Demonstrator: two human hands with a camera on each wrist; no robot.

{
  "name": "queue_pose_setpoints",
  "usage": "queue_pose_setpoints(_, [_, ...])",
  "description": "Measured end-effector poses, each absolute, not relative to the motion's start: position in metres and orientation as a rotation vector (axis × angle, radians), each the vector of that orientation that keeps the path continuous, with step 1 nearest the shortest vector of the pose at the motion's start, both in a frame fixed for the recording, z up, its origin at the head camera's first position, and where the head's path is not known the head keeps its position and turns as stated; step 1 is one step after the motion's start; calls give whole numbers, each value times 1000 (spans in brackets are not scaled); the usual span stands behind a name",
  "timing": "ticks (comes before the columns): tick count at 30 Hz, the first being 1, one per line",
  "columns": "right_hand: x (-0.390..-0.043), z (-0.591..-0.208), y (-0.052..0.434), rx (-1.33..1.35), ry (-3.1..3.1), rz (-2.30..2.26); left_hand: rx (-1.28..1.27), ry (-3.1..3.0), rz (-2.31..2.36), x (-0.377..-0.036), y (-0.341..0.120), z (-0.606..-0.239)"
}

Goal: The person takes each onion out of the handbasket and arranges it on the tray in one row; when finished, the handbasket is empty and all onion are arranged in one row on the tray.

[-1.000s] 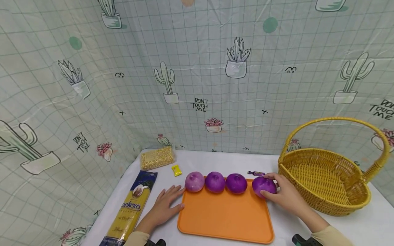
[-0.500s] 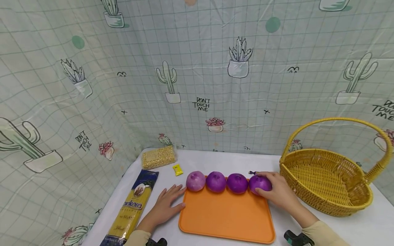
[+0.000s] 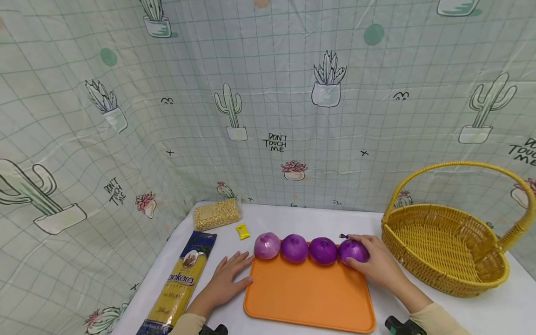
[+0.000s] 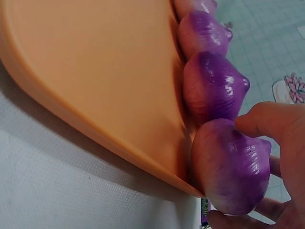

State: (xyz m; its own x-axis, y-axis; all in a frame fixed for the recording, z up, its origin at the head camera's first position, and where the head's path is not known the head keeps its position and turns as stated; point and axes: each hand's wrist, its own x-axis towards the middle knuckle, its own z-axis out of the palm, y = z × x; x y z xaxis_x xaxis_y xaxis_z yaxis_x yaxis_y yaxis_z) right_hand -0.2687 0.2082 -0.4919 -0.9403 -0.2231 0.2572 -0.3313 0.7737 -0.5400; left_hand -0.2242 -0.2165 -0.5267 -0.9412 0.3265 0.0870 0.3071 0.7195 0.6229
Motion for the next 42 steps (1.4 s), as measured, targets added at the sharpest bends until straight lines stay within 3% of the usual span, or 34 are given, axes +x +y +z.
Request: queue_pose_setpoints(42, [-266, -497, 208, 433, -2728, 916, 579, 2920, 1057, -223, -217, -529])
